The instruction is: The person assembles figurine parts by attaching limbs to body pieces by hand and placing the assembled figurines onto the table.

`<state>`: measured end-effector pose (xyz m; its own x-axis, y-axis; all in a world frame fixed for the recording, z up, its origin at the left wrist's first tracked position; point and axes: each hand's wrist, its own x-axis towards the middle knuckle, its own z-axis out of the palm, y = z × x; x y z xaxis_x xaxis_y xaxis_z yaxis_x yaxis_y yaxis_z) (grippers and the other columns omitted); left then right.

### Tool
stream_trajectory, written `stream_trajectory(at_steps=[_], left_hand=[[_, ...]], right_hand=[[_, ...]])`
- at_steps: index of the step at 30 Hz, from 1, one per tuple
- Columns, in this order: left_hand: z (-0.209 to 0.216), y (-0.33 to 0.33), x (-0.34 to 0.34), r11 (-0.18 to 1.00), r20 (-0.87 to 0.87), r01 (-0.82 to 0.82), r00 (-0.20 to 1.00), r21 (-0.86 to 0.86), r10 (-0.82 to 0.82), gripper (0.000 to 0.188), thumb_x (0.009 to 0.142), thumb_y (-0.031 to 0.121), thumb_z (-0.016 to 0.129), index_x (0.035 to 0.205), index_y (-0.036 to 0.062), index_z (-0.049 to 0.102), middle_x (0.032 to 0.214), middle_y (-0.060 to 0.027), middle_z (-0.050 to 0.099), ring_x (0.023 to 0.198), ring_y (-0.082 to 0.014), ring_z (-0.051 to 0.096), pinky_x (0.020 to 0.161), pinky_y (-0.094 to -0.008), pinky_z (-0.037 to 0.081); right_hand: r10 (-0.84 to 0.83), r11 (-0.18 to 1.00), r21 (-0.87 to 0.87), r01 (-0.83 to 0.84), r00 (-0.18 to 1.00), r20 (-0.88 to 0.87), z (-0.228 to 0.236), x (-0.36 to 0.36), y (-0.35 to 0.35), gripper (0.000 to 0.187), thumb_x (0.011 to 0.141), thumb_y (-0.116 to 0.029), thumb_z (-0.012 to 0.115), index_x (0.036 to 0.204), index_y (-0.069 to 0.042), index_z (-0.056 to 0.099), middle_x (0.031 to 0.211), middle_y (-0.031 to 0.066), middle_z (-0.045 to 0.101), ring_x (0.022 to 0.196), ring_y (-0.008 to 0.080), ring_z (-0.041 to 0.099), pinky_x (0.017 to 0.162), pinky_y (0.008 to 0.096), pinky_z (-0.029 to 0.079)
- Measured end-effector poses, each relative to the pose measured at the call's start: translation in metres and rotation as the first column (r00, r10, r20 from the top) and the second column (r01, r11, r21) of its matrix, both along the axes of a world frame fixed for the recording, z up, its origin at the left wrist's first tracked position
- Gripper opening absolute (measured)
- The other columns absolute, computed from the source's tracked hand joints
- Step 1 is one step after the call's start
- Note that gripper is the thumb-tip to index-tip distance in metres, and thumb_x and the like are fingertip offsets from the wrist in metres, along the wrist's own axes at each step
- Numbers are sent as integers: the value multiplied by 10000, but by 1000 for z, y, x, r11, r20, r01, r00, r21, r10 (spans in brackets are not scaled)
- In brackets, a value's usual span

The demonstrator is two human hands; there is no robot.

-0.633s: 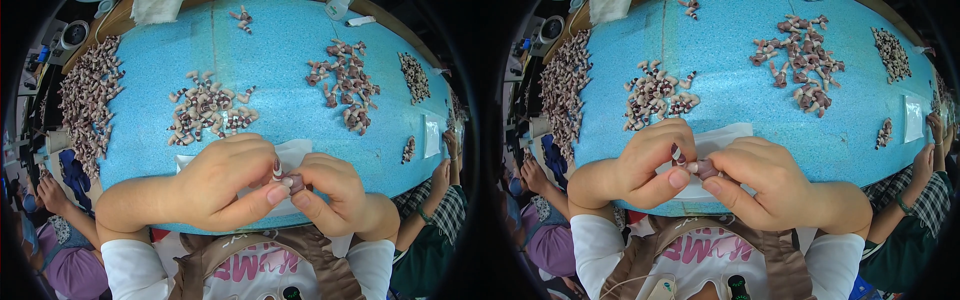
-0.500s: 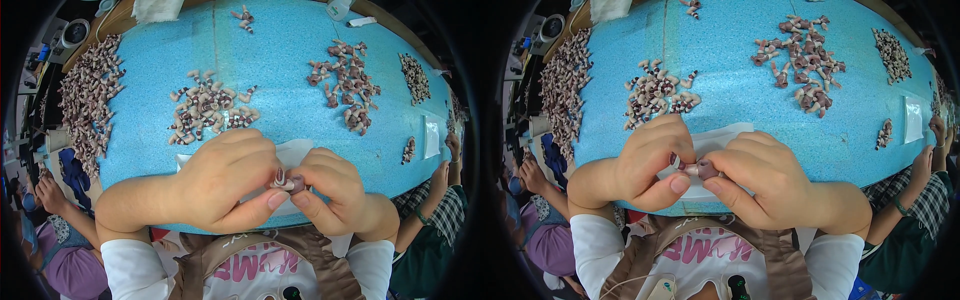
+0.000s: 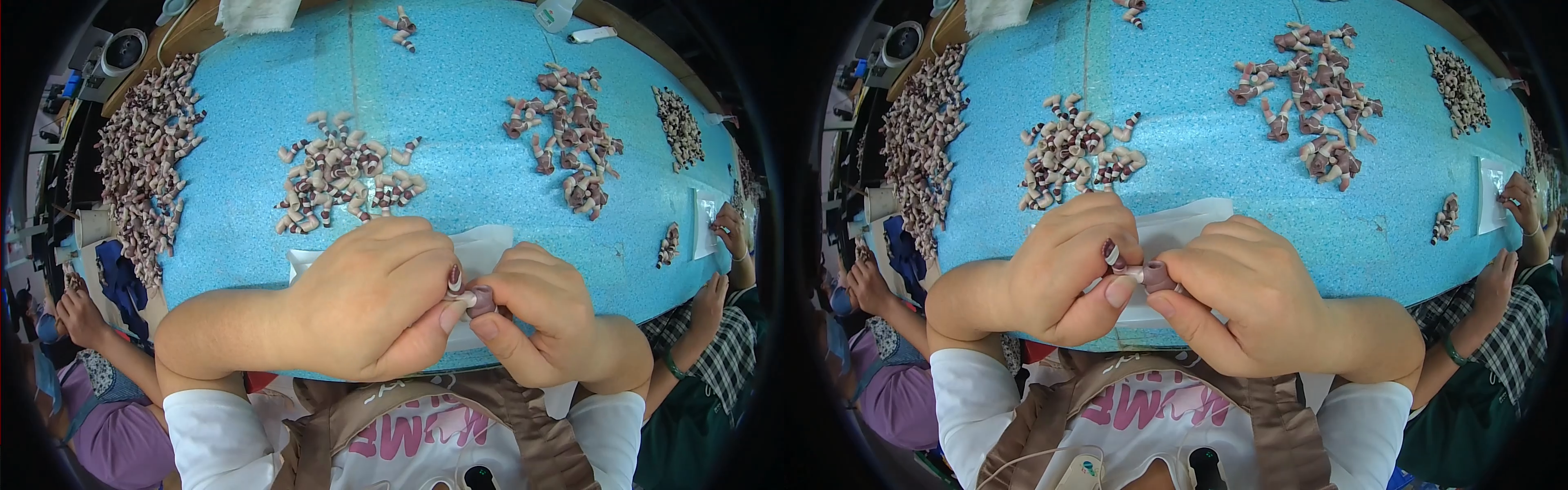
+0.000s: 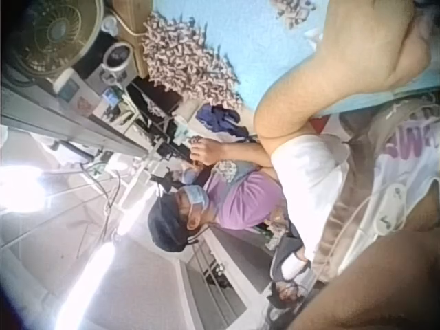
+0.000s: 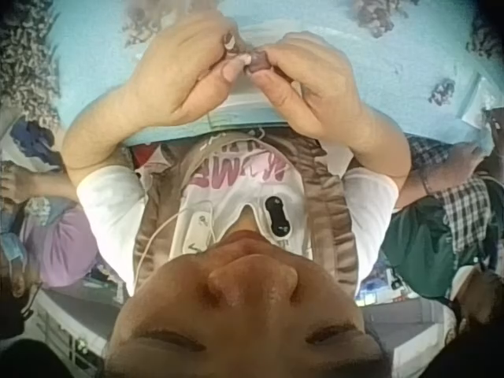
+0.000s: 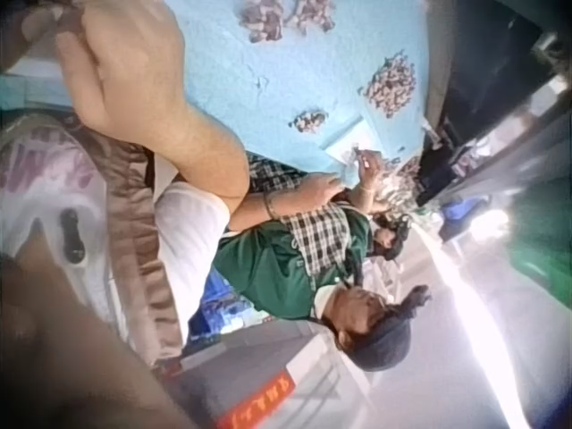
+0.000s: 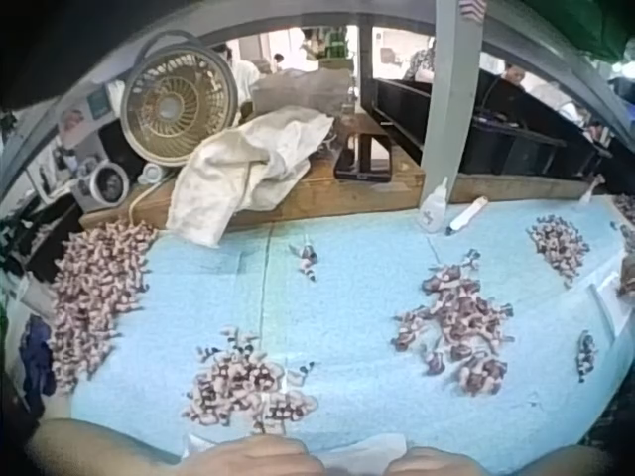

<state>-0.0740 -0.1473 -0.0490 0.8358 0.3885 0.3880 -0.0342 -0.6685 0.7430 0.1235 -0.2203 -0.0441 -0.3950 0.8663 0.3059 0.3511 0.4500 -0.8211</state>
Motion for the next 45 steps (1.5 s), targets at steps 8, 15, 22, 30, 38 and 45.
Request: stream_trajectory(at_steps=[8, 15, 22, 30, 38, 45], left_hand=[[-4, -10, 3, 986, -66, -37, 997, -164, 27, 136, 814, 92, 531, 824, -18, 451, 748, -165, 487, 673, -352, 485, 589, -443, 394], [-2, -11, 4, 986, -80, -50, 996, -158, 37, 147, 813, 96, 534, 827, -18, 443, 755, -168, 486, 689, -359, 491, 606, -446, 398], [16, 21, -7, 998, -243, 56, 968, -23, -60, 130, 875, 118, 513, 912, -6, 500, 794, -129, 526, 635, -257, 498, 619, -360, 416], [-7, 59, -8, 849, -137, -524, 847, -64, 513, 256, 936, 178, 512, 1110, -6, 552, 1030, -78, 579, 917, -131, 531, 785, -272, 434], [-22, 48, -3, 828, -242, -383, 829, 410, 504, 185, 779, 95, 665, 944, 30, 615, 932, -89, 548, 927, -274, 511, 839, -381, 392], [-35, 47, -4, 821, -145, -430, 848, 376, 510, 141, 757, 91, 678, 880, 50, 624, 883, -70, 551, 894, -257, 518, 811, -375, 397]], right_hand=[[-16, 997, -73, 15, 1000, -9, 1, -2, -3, 145, 753, -63, 666, 836, 17, 579, 658, 91, 568, 549, 263, 539, 515, 354, 393], [-42, 998, -34, 43, 999, 25, 0, -3, -5, 144, 749, -60, 669, 834, 15, 579, 676, 100, 583, 563, 269, 553, 524, 360, 406], [-85, 992, 104, 65, 977, 197, 3, 8, 12, 238, 813, -192, 651, 921, 19, 629, 718, 102, 588, 628, 249, 543, 575, 330, 395], [-586, 809, 469, 356, 557, 589, -10, 40, 33, 205, 769, -36, 623, 971, -65, 647, 819, 73, 578, 777, 256, 548, 714, 379, 405], [-513, 857, 405, 318, 596, 618, -15, 30, 34, 234, 757, -36, 635, 990, -64, 640, 840, 69, 571, 841, 246, 535, 802, 378, 373], [-498, 867, -30, 498, 867, -24, -15, 17, 26, 229, 786, -27, 632, 1011, 12, 613, 850, 112, 600, 788, 236, 585, 721, 308, 455]])
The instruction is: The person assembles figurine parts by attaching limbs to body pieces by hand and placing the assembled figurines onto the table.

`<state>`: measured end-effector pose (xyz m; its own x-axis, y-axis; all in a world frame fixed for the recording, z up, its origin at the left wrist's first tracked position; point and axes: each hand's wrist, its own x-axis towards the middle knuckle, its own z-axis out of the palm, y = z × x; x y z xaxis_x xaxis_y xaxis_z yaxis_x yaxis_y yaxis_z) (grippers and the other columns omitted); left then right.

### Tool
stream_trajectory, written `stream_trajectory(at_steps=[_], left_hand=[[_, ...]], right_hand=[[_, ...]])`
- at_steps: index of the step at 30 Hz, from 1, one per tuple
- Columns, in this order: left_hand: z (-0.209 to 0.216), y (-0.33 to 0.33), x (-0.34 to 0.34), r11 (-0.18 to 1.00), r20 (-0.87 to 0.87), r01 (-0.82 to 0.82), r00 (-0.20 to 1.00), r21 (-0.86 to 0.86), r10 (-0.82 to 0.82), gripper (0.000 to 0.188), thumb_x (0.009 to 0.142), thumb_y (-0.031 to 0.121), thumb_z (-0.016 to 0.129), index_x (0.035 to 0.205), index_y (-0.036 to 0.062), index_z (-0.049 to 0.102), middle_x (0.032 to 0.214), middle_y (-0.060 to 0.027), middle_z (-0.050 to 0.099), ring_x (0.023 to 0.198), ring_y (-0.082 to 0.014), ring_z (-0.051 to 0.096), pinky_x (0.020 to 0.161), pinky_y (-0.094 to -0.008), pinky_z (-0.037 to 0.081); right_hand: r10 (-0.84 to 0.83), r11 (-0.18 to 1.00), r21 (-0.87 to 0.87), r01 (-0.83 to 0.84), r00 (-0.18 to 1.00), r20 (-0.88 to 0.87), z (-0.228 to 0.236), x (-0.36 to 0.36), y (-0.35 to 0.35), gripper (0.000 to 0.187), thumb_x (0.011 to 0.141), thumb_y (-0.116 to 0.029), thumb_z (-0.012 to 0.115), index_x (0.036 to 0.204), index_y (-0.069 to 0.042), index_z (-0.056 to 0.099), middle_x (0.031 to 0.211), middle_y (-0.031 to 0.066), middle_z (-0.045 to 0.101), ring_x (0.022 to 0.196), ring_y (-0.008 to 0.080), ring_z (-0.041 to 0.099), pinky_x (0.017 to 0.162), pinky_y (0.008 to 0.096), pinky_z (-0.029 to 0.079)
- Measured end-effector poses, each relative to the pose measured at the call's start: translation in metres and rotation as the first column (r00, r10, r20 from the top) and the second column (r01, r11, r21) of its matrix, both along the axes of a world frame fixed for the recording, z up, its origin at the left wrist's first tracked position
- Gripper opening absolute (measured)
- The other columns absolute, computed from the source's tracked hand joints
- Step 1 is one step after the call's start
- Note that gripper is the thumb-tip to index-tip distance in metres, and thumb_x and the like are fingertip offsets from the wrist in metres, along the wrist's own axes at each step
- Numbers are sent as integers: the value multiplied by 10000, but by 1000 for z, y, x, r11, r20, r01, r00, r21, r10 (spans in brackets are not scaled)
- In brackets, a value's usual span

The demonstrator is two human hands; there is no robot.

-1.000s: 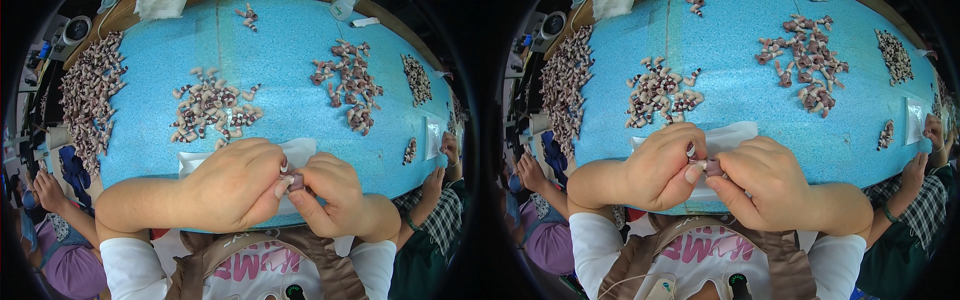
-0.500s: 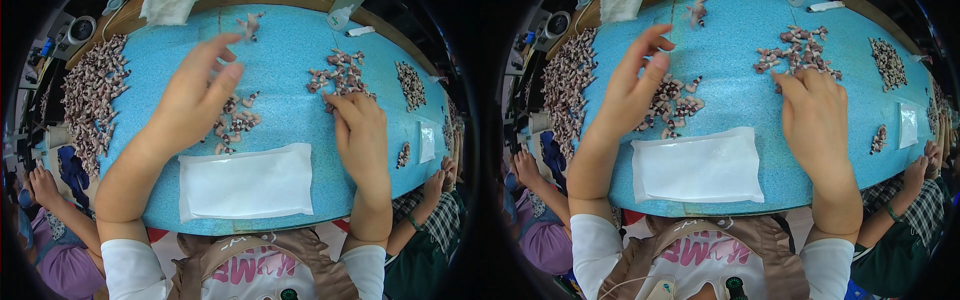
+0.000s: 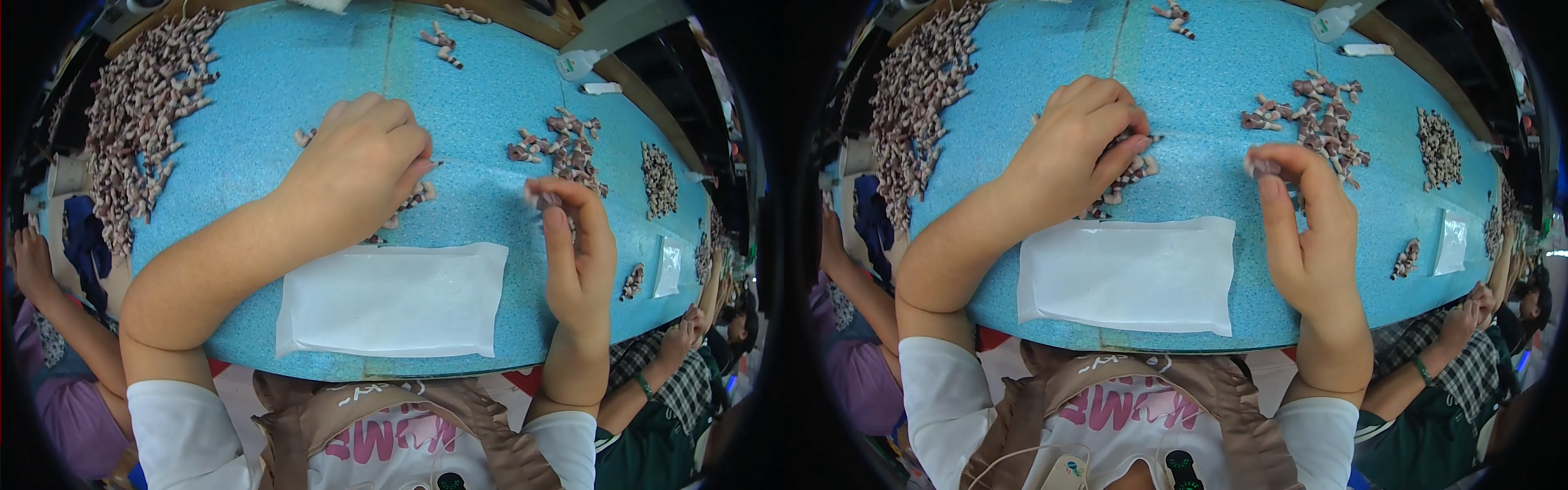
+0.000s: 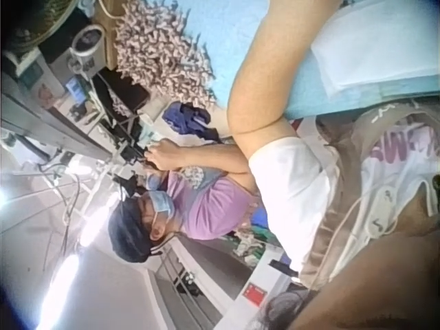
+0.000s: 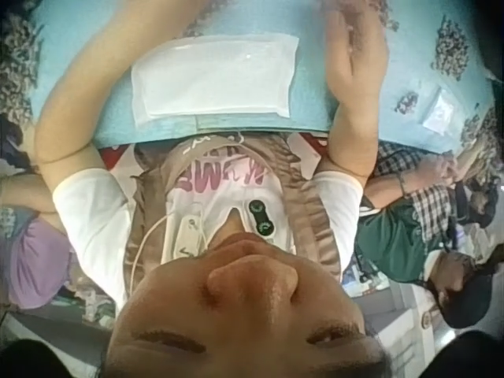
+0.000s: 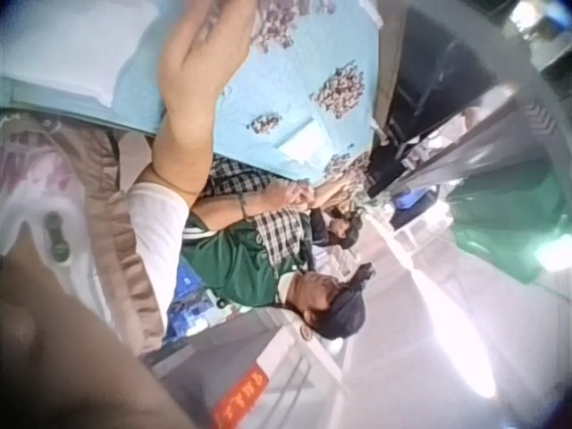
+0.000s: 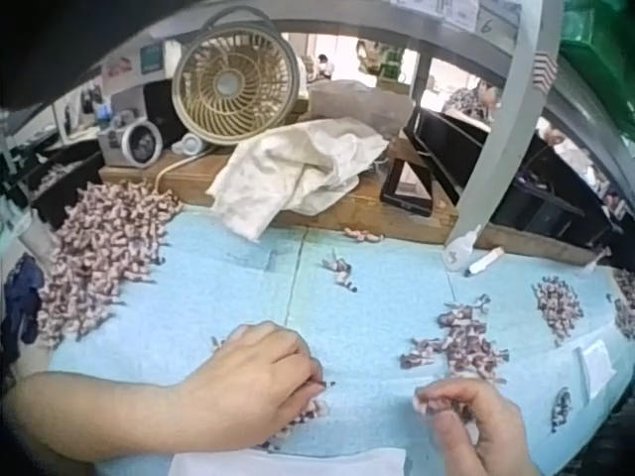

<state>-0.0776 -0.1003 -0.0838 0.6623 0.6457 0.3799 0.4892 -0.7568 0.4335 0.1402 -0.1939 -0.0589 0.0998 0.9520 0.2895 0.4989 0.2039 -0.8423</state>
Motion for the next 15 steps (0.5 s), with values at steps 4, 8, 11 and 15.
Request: stream_trajectory(at_steps=[4, 8, 11, 15], left_hand=[[4, -5, -3, 1000, -23, -8, 1000, 13, 8, 130, 757, 93, 677, 867, 50, 622, 874, -69, 547, 888, -257, 519, 812, -379, 397], [4, -8, -1, 998, -84, 38, 996, 56, -33, 127, 758, 120, 684, 845, 55, 619, 870, -68, 539, 886, -257, 520, 805, -383, 399], [-2, -10, 0, 995, -88, 25, 996, 93, -17, 122, 758, 137, 688, 818, 58, 618, 849, -68, 537, 881, -256, 522, 795, -385, 400], [-1, -11, -3, 992, -72, -22, 997, 127, 31, 128, 757, 152, 690, 786, 53, 614, 803, -68, 540, 856, -257, 527, 785, -389, 402]], right_hand=[[229, 968, -103, -227, 973, 10, 12, -3, -11, 268, 785, 7, 624, 1050, 30, 602, 891, 122, 627, 757, 218, 601, 696, 285, 468], [393, 904, -226, -363, 914, 104, 16, -24, -25, 290, 741, -14, 694, 1022, -1, 624, 809, 81, 642, 703, 202, 607, 620, 285, 467], [486, 874, -172, -455, 837, 252, 12, -31, -26, 198, 688, -42, 743, 860, -44, 646, 744, 56, 638, 608, 215, 592, 575, 307, 468], [500, 866, -158, -475, 816, 289, 8, -31, -26, 205, 688, -37, 739, 875, -40, 654, 750, 65, 638, 617, 216, 594, 571, 312, 466]])
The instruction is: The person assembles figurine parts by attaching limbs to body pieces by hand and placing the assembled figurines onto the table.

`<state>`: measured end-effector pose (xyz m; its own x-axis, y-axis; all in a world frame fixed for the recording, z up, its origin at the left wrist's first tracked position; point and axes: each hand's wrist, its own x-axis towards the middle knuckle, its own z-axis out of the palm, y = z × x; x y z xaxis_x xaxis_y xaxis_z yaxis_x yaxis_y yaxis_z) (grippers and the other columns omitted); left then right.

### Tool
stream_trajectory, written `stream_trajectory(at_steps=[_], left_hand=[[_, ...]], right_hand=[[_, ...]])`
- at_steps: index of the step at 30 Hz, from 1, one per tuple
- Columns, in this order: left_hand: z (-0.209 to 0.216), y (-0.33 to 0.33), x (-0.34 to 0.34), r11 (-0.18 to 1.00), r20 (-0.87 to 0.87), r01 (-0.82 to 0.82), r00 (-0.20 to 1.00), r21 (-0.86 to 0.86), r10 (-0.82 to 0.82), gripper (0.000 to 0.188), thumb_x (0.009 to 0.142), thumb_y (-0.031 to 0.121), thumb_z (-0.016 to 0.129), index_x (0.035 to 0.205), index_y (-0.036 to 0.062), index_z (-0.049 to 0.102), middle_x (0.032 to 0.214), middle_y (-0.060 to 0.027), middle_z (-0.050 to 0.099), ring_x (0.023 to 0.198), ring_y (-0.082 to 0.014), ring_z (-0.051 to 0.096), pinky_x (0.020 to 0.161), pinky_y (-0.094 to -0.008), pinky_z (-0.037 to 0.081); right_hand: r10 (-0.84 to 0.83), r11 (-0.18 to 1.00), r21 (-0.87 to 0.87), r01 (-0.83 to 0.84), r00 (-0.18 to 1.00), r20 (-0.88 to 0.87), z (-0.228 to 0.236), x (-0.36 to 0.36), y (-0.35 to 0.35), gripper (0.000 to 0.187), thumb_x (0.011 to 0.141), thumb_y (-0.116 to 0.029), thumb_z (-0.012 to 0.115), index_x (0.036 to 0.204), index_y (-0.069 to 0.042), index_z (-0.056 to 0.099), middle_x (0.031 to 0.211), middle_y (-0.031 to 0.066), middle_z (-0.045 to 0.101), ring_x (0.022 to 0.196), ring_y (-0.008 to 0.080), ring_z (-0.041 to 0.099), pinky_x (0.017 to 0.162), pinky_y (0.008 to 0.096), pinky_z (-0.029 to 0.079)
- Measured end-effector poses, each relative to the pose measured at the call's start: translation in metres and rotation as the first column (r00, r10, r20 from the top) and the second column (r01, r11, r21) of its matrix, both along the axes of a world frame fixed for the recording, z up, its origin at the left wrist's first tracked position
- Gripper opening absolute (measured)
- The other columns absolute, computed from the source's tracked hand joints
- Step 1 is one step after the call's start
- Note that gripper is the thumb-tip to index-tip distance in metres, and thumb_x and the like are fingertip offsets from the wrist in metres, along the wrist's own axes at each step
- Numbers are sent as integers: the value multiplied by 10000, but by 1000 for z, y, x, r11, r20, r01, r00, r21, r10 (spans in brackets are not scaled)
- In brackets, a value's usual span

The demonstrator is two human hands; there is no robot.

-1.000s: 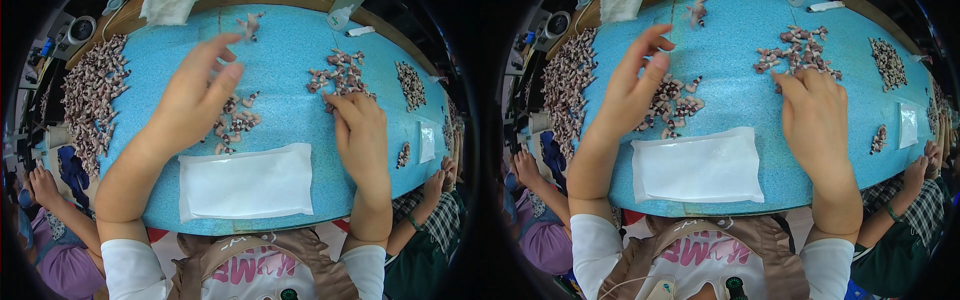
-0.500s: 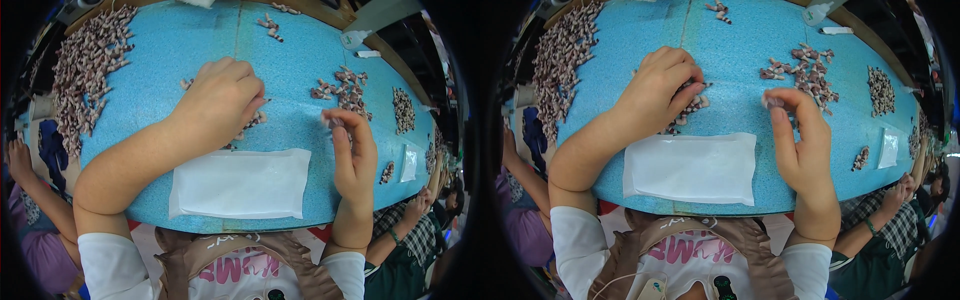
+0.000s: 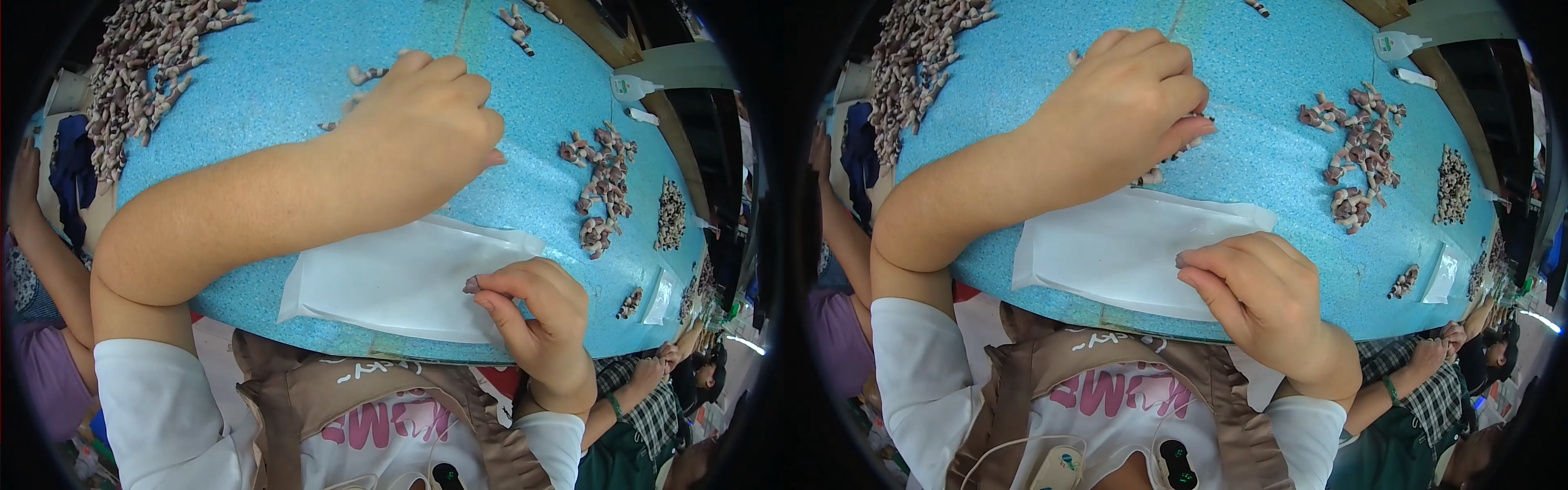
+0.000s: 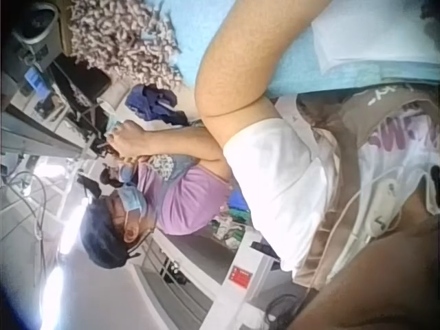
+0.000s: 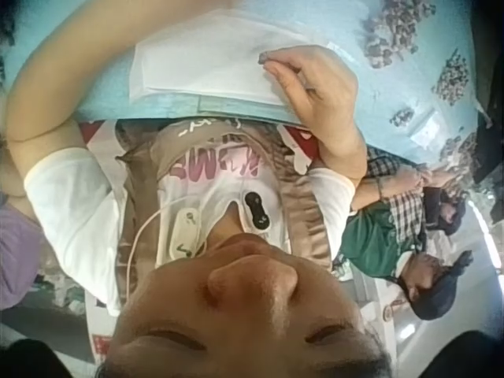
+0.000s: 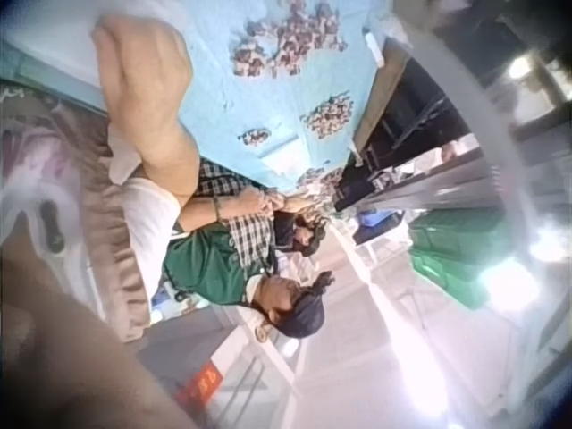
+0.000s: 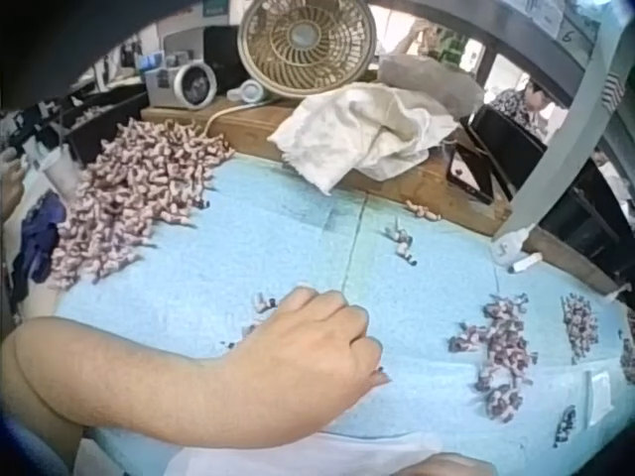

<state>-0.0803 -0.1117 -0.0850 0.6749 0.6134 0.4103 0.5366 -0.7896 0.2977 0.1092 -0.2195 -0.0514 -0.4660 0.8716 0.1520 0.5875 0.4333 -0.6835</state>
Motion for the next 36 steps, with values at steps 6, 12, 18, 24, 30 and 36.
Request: stream_trajectory(at_steps=[6, 12, 18, 24, 30, 36], left_hand=[[0, 0, 1, 996, 5, 12, 1000, 91, -12, 37, 653, 57, 630, 681, 36, 641, 737, -115, 603, 782, -260, 573, 692, -383, 408], [-2, -1, 2, 997, 31, -25, 999, 74, 22, 36, 646, 61, 631, 670, 34, 635, 734, -127, 607, 776, -267, 574, 683, -391, 406], [-6, -3, 5, 992, 33, -55, 998, 110, 52, 41, 638, 52, 638, 666, 23, 632, 732, -137, 612, 769, -280, 577, 686, -391, 404], [4, -2, 0, 999, -133, -36, 990, 0, 36, 138, 751, 107, 667, 828, 10, 606, 779, -122, 588, 830, -299, 552, 780, -417, 424], [8, 0, -3, 1000, -69, 13, 998, 22, -11, 173, 763, 70, 645, 917, 5, 603, 827, -123, 591, 807, -300, 545, 746, -390, 434], [31, -23, 6, 487, 576, 453, 806, -747, 133, 183, 875, 12, 559, 1057, -3, 558, 922, -59, 603, 889, -137, 553, 777, -273, 437]], right_hand=[[9, 992, 124, -22, 994, 104, -4, -1, -3, 248, 683, -23, 721, 923, -32, 658, 815, 77, 633, 689, 229, 599, 595, 320, 456], [32, 978, 186, -96, 946, 321, 4, -3, -7, 268, 669, -37, 714, 931, -47, 658, 795, 47, 610, 702, 211, 574, 630, 326, 412], [60, 996, 54, -69, 987, 149, 4, 0, -6, 240, 686, -41, 718, 921, -60, 674, 770, 50, 618, 659, 218, 568, 582, 321, 416], [-123, 924, -379, 51, 978, -167, 13, 6, -4, 192, 754, -30, 693, 944, -44, 681, 833, 60, 686, 672, 145, 600, 588, 250, 432], [-438, 707, -706, 41, 810, -391, 15, 14, -7, 175, 790, -13, 676, 963, 9, 655, 929, 87, 691, 766, 113, 616, 672, 255, 479], [-437, 825, -559, -85, 530, -727, 4, 22, -5, 222, 845, -50, 642, 1038, 36, 572, 1019, 161, 653, 918, 186, 637, 826, 294, 500]])
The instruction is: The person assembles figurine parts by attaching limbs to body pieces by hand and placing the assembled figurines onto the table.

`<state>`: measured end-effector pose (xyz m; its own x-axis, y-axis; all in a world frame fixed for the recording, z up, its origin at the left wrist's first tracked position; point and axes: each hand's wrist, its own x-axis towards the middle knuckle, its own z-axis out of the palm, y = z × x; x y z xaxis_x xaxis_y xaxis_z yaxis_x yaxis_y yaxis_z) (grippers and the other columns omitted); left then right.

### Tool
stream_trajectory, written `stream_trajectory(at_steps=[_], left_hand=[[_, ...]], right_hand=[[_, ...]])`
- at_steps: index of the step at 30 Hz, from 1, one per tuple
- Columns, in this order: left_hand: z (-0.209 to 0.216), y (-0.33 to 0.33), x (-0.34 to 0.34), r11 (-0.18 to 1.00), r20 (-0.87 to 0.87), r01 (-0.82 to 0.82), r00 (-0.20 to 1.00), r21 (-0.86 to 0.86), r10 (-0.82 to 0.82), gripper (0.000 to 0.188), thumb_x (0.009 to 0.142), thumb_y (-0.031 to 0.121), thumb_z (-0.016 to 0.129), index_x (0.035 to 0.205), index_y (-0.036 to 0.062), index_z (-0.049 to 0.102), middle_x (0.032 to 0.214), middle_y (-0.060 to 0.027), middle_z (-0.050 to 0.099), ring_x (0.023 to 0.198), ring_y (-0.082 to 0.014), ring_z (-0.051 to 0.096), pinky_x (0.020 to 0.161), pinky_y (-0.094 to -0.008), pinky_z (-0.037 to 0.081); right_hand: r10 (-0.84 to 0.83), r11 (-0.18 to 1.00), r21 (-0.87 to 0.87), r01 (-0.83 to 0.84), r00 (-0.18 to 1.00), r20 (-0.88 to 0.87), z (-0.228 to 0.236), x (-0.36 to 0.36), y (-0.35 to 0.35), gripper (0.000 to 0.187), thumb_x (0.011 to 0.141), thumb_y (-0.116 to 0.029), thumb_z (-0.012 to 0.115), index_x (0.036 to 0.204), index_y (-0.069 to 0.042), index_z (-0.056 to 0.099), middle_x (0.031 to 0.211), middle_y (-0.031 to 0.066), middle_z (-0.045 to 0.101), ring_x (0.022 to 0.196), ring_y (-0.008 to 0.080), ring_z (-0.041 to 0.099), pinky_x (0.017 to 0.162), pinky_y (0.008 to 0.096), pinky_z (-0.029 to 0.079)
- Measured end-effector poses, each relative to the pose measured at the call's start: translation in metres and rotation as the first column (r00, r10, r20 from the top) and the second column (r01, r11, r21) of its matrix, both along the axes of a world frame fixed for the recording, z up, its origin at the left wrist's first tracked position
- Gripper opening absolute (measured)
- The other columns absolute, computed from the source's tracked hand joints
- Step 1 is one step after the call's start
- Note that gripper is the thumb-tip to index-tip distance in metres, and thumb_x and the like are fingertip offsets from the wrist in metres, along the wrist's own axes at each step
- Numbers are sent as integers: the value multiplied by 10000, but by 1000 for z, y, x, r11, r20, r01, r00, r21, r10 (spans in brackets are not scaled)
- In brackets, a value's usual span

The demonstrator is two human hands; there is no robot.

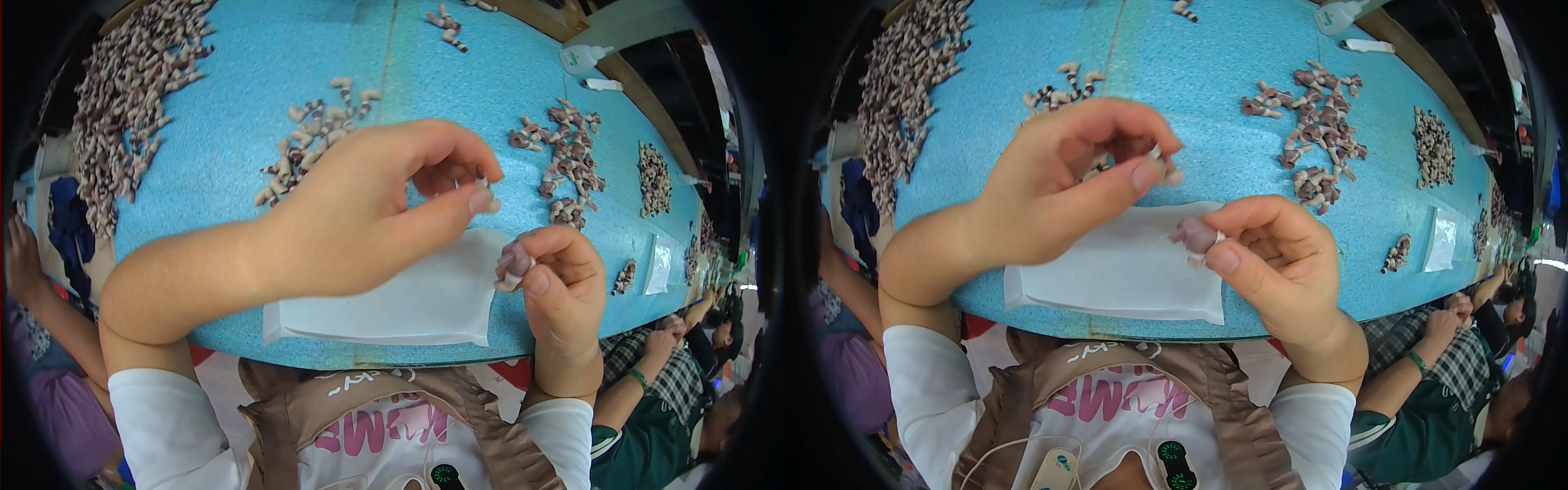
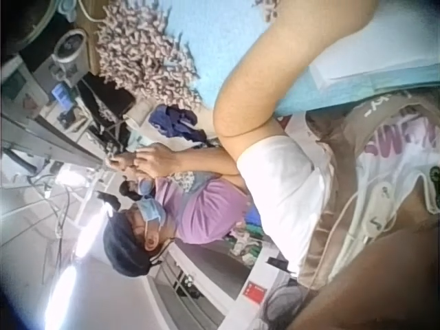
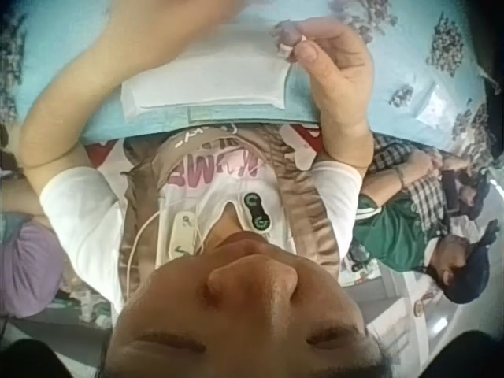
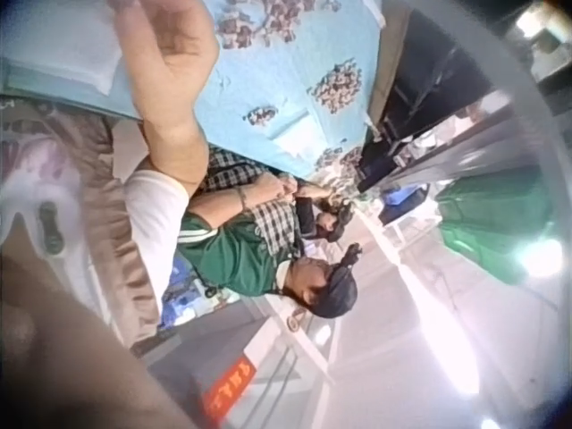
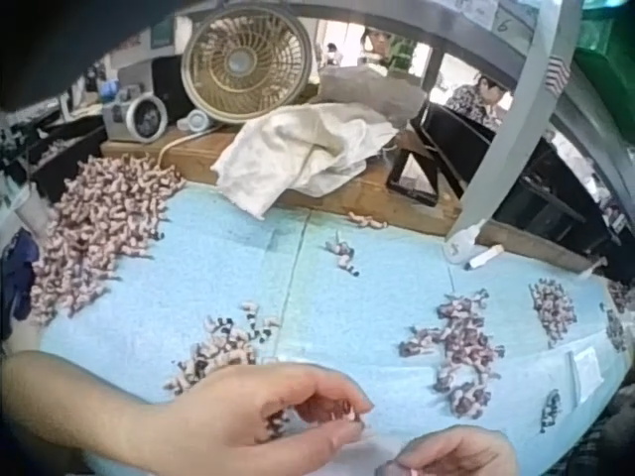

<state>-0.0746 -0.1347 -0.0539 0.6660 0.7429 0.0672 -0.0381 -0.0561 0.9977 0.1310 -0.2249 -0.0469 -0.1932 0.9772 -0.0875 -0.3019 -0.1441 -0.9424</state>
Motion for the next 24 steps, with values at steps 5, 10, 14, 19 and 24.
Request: stream_trajectory(at_steps=[5, 10, 14, 19, 24], left_hand=[[1, -8, 3, 940, 179, 156, 978, -305, -104, 239, 881, 12, 557, 1117, -5, 522, 1010, -68, 587, 914, -114, 550, 800, -256, 441], [5, -10, 3, 885, 197, 144, 979, -443, -61, 247, 879, 31, 577, 1118, 0, 522, 1010, -75, 590, 936, -120, 557, 826, -256, 444], [3, -12, 2, 886, 219, 146, 974, -441, -52, 251, 880, 41, 584, 1120, 2, 522, 1007, -75, 590, 940, -122, 559, 832, -255, 444], [-3, -18, 2, 972, 169, 47, 986, -229, -8, 258, 874, 21, 588, 1121, -14, 522, 991, -71, 588, 938, -123, 550, 812, -258, 441], [-2, -15, 0, 997, 2, -6, 1000, 73, 6, 248, 870, 9, 592, 1108, -31, 536, 980, -68, 587, 896, -121, 541, 769, -248, 423]], right_hand=[[-100, 995, -1, 100, 993, -62, -3, 3, -1, 223, 859, -62, 631, 1052, 26, 561, 1020, 132, 647, 943, 160, 615, 828, 283, 493], [-130, 991, -22, 129, 988, -78, 0, 1, 0, 226, 859, -55, 629, 1061, 20, 560, 1020, 118, 644, 927, 143, 610, 812, 266, 488], [-130, 991, -17, 130, 991, 18, -1, -2, 0, 233, 845, -49, 646, 1053, 23, 571, 982, 96, 650, 895, 117, 597, 784, 261, 481], [-233, 958, 256, 129, 873, 430, -2, -5, 1, 194, 786, -16, 688, 956, 30, 608, 884, 97, 661, 766, 112, 604, 655, 246, 459], [-406, 827, 558, 69, 760, 508, -10, -10, 4, 190, 730, 23, 719, 892, 27, 620, 811, 109, 654, 641, 139, 609, 541, 236, 439]])
